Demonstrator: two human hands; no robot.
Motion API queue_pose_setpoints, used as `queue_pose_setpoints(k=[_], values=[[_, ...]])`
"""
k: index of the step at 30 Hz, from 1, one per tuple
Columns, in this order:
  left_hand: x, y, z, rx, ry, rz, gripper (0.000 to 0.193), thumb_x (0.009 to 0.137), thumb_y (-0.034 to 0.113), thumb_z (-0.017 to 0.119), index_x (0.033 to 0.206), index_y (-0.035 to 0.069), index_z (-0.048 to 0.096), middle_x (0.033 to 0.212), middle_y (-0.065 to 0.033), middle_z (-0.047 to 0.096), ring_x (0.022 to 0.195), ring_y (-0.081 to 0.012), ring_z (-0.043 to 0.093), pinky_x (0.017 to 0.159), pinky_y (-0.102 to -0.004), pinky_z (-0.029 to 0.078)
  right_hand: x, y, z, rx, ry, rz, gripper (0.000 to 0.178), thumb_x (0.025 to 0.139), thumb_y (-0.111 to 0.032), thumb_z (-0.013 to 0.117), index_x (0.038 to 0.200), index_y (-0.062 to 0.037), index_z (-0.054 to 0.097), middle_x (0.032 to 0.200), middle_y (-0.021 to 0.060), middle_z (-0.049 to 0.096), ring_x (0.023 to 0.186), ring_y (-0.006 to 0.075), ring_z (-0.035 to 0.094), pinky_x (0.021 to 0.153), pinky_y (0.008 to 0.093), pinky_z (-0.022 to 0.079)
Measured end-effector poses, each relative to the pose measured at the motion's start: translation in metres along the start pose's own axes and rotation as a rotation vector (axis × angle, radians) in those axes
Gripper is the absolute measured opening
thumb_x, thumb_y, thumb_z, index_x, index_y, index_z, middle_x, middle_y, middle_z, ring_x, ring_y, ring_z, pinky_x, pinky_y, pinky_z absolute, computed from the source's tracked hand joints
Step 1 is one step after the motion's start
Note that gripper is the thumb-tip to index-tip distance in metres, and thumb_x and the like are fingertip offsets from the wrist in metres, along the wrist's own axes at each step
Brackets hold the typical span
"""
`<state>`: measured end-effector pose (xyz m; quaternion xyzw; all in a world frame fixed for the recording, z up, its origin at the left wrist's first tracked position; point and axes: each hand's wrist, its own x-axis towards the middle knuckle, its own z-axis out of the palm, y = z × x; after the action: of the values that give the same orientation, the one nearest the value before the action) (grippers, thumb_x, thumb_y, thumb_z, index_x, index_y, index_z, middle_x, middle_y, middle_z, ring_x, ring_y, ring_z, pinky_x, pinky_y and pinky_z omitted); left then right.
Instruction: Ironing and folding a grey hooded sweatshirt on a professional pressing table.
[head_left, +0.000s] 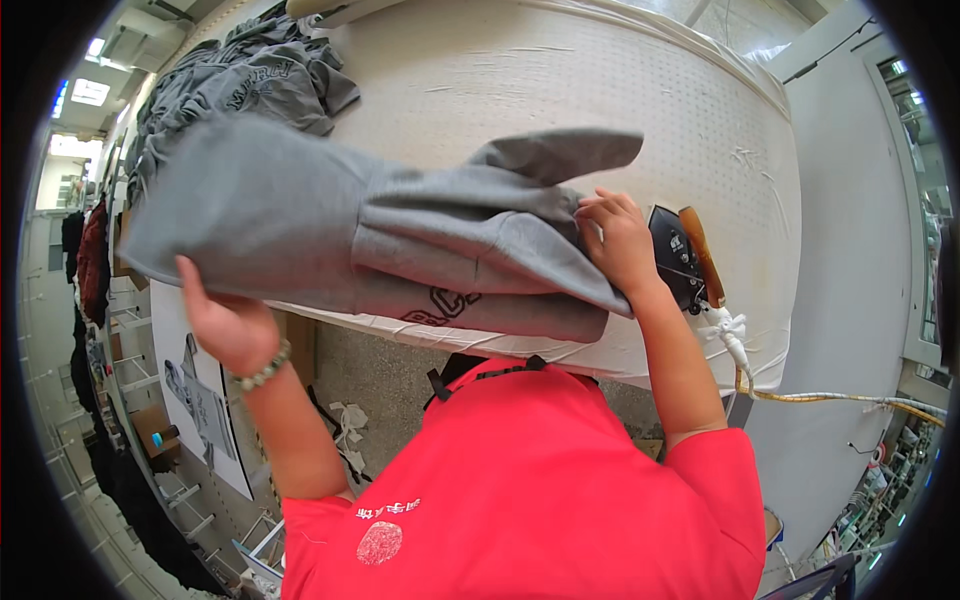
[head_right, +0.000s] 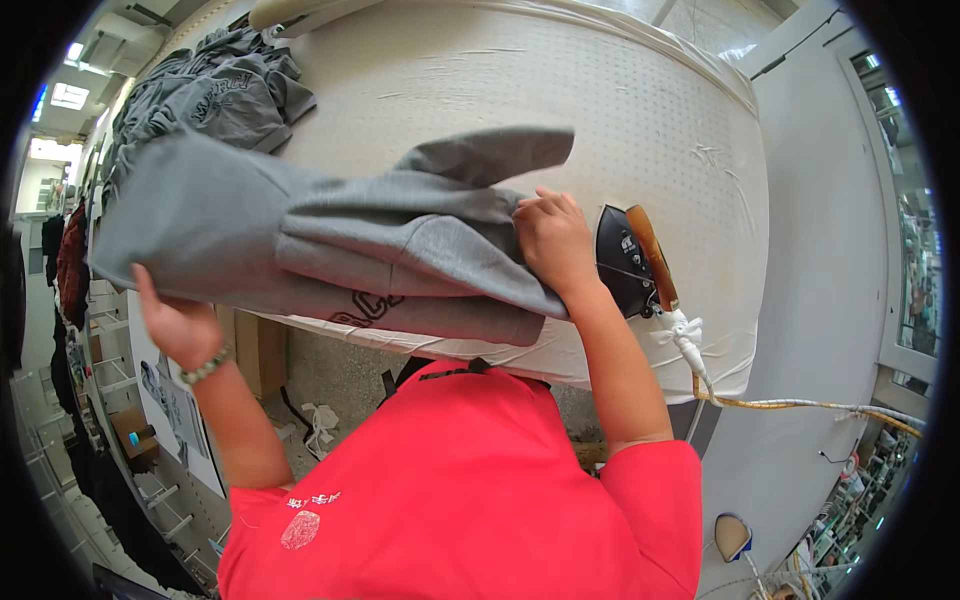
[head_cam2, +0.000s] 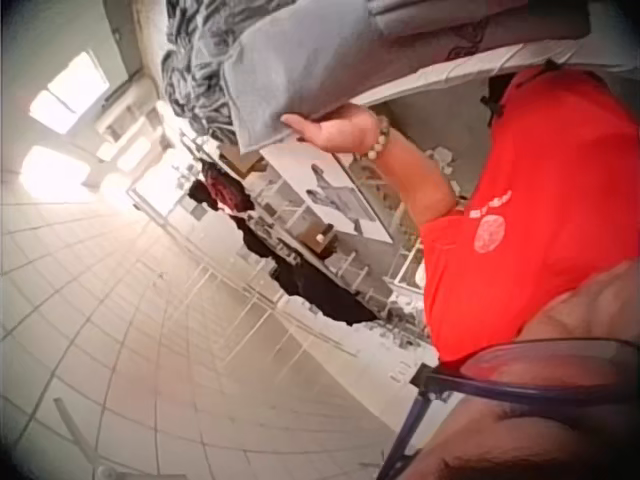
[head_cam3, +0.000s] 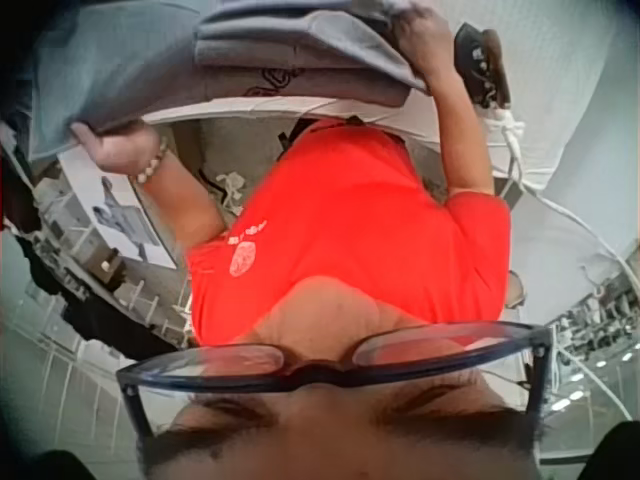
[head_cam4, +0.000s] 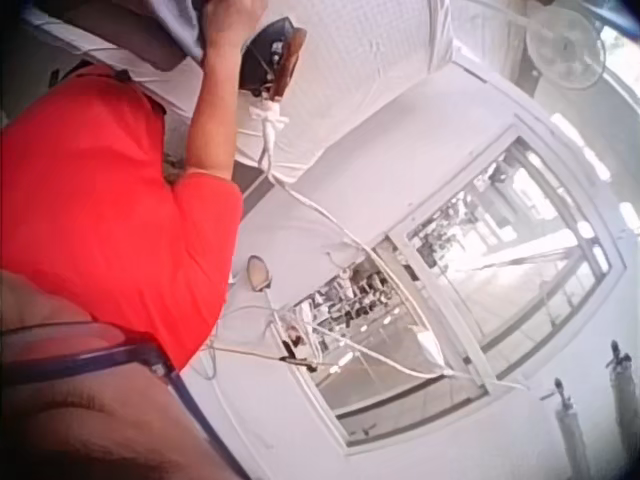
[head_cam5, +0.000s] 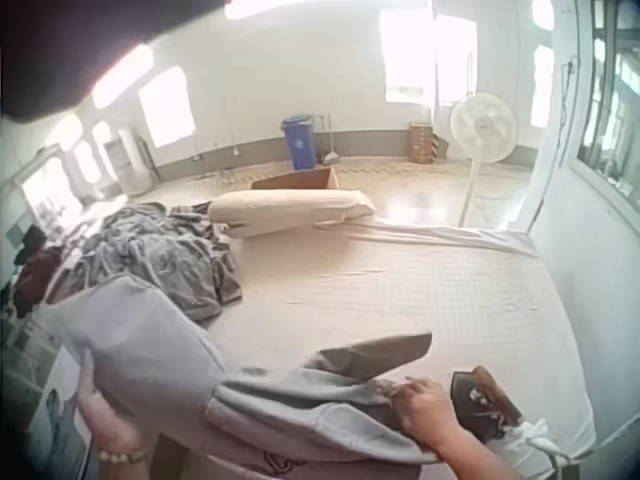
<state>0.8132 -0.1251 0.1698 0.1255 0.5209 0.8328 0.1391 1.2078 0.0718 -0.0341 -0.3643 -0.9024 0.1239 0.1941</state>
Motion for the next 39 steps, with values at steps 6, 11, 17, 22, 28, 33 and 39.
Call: queue_pose_setpoints(k=[6,11,17,22,28,33,39], values=[[-0.056,-0.133,-0.199,-0.108,0.137,-0.675,0.038,0.105,0.027,0.06,0.138,0.007,0.059,0.131,-0.0097,0.07,0.114,-0.025,0.069,0.091,-0.042,0.059,-0.068,-0.039,0.001,0.378,-0.117,0.374,0.032,0.088,-0.027,0.08,0.111,-0.0067,0.072,0.113,0.0116,0.073,0.116,0.0355,0.066,0.099,0.0463,0.051],[-0.081,-0.139,-0.166,-0.179,0.152,-0.948,0.034,0.107,0.029,0.058,0.134,0.008,0.062,0.131,-0.0095,0.07,0.115,-0.0244,0.069,0.091,-0.045,0.06,-0.103,-0.043,0.023,0.226,-0.091,0.291,0.029,0.092,-0.024,0.076,0.112,-0.0036,0.071,0.101,0.0131,0.074,0.102,0.0331,0.071,0.091,0.0418,0.054],[-0.004,-0.14,-0.111,0.346,-0.241,-0.762,0.03,0.108,0.032,0.059,0.123,0.008,0.068,0.115,-0.008,0.075,0.098,-0.0231,0.075,0.074,-0.0388,0.063,-0.097,-0.061,0.037,0.574,0.173,1.001,0.03,0.093,-0.022,0.076,0.114,-0.0007,0.07,0.094,0.0098,0.074,0.089,0.0238,0.071,0.079,0.0354,0.055],[0.099,-0.146,-0.027,0.207,-0.593,-0.573,0.027,0.106,0.029,0.064,0.116,0.005,0.071,0.113,-0.0094,0.076,0.096,-0.0215,0.076,0.074,-0.0377,0.064,-0.053,-0.057,0.044,0.586,-0.064,0.716,0.019,0.096,-0.014,0.072,0.11,-0.002,0.071,0.08,-0.0005,0.066,0.061,0.0094,0.059,0.054,0.0258,0.046],[0.222,-0.101,-0.045,-0.585,-0.803,-0.5,0.036,0.106,0.031,0.062,0.13,0.005,0.068,0.134,-0.0126,0.071,0.125,-0.0265,0.066,0.112,-0.0455,0.05,0.061,-0.096,-0.091,0.898,0.327,0.772,0.024,0.093,-0.004,0.074,0.117,-0.0048,0.072,0.077,-0.0037,0.062,0.055,0.0054,0.053,0.049,0.022,0.04],[0.208,-0.16,-0.17,-0.519,-0.521,-0.687,0.043,0.105,0.03,0.062,0.14,0.004,0.061,0.146,-0.0132,0.063,0.131,-0.0265,0.061,0.118,-0.0468,0.045,0.028,-0.108,-0.092,0.663,0.098,0.799,0.028,0.092,-0.005,0.077,0.119,-0.0059,0.072,0.082,-0.0029,0.066,0.058,0.0055,0.055,0.052,0.0216,0.041],[0.072,-0.192,-0.224,0.232,0.088,-1.012,0.038,0.107,0.019,0.056,0.139,-0.003,0.053,0.135,-0.0192,0.066,0.122,-0.0313,0.066,0.106,-0.0445,0.055,-0.07,-0.07,0.029,0.127,-0.044,0.689,0.03,0.09,-0.016,0.083,0.114,-0.0023,0.072,0.092,0.0036,0.074,0.076,0.0086,0.066,0.061,0.0237,0.048]])
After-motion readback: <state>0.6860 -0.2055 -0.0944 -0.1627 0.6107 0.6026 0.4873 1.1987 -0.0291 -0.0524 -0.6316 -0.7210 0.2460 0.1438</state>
